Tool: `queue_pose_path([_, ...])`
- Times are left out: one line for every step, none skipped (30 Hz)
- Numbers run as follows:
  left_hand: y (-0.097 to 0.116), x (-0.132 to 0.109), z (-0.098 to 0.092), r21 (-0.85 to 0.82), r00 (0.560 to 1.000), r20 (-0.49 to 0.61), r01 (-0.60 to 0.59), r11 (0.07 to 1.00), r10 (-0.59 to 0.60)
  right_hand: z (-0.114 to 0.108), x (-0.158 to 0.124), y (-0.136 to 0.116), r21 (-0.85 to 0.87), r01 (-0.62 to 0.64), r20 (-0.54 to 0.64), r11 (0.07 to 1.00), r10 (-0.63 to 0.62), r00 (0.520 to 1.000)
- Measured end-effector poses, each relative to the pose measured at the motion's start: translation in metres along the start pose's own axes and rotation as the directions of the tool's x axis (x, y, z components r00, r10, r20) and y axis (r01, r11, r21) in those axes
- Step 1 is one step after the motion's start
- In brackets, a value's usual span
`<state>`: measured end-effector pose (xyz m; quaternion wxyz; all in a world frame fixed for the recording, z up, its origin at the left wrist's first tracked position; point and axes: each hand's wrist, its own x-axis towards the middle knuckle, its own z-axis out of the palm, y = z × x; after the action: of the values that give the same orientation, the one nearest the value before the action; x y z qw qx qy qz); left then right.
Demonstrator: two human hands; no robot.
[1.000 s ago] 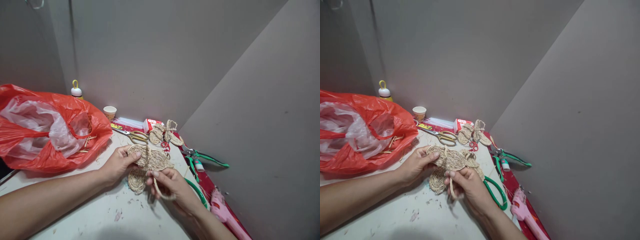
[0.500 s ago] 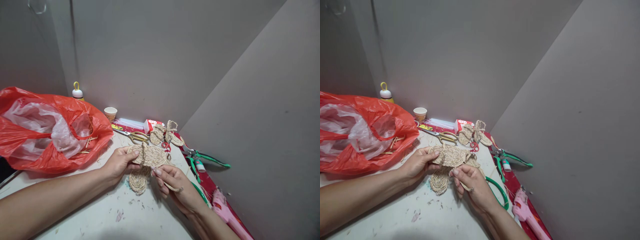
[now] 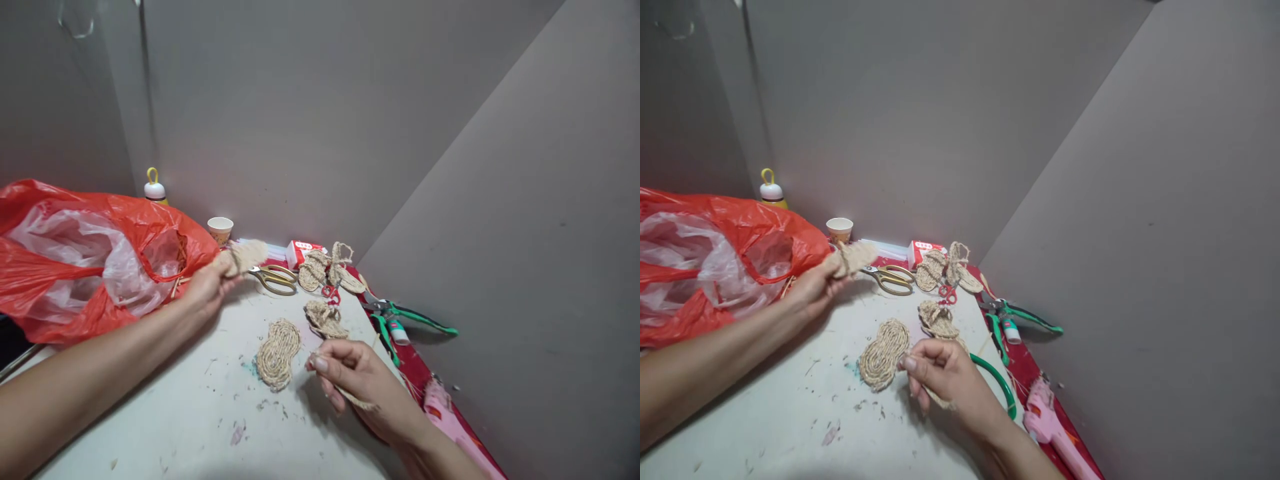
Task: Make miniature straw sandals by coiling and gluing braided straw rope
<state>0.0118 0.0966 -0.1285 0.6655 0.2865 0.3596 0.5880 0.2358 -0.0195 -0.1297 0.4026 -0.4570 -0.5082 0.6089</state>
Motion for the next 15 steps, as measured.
queue_pose_path([0.008,0.007,-0.003,-0.015,0.999,-0.027,-0.039,0.999,0.038,0.000,-0.001,-0.001,0.006,0.006,-0.003,1.000,-0.006,1.000])
queue_pose_path([0.015,0.012,-0.004,-0.023,0.997,-0.036,-0.065,0.998,0.064,-0.001,-0.002,-0.001,0.019,0.015,-0.015,1.000,-0.014,1.000])
queue_pose_path([0.019,0.014,-0.004,-0.024,0.997,-0.020,-0.077,0.997,0.076,0.000,-0.002,-0.002,0.037,0.022,-0.032,0.999,-0.021,0.999])
queue_pose_path([0.019,0.012,-0.003,-0.016,0.998,0.008,-0.067,0.998,0.067,0.000,-0.001,-0.002,0.057,0.028,-0.051,0.998,-0.025,0.998])
queue_pose_path([0.018,0.008,-0.001,-0.003,0.998,0.039,-0.045,0.999,0.045,0.000,0.001,-0.002,0.077,0.029,-0.068,0.997,-0.024,0.997])
queue_pose_path([0.014,0.003,0.001,0.013,0.997,0.072,-0.017,1.000,0.016,0.001,0.002,-0.002,0.093,0.026,-0.080,0.995,-0.018,0.997])
queue_pose_path([0.008,-0.003,0.004,0.029,0.994,0.105,0.007,1.000,-0.010,0.001,0.004,-0.002,0.103,0.022,-0.083,0.994,-0.014,0.996])
queue_pose_path([0.003,-0.010,0.007,0.046,0.990,0.138,0.027,0.999,-0.033,0.002,0.005,-0.002,0.114,0.022,-0.084,0.993,-0.013,0.996])
queue_pose_path([-0.002,-0.016,0.009,0.061,0.984,0.169,0.039,0.997,-0.048,0.003,0.006,-0.002,0.131,0.024,-0.083,0.991,-0.014,0.996])
queue_pose_path([-0.006,-0.021,0.011,0.076,0.979,0.197,0.045,0.996,-0.060,0.003,0.006,-0.003,0.150,0.028,-0.084,0.988,-0.016,0.996])
queue_pose_path([-0.010,-0.026,0.013,0.087,0.973,0.221,0.051,0.995,-0.069,0.003,0.006,-0.004,0.172,0.034,-0.086,0.984,-0.019,0.996])
queue_pose_path([-0.012,-0.030,0.014,0.102,0.966,0.247,0.052,0.993,-0.076,0.004,0.005,-0.005,0.195,0.038,-0.092,0.980,-0.021,0.996])
queue_pose_path([-0.014,-0.034,0.014,0.124,0.958,0.277,0.047,0.991,-0.080,0.004,0.004,-0.006,0.218,0.041,-0.103,0.975,-0.019,0.994])
queue_pose_path([-0.015,-0.037,0.015,0.155,0.948,0.308,0.030,0.987,-0.077,0.004,0.003,-0.007,0.239,0.042,-0.119,0.970,-0.014,0.993])
queue_pose_path([-0.016,-0.041,0.015,0.200,0.938,0.341,-0.002,0.980,-0.067,0.004,0.002,-0.008,0.250,0.043,-0.137,0.967,-0.009,0.991])
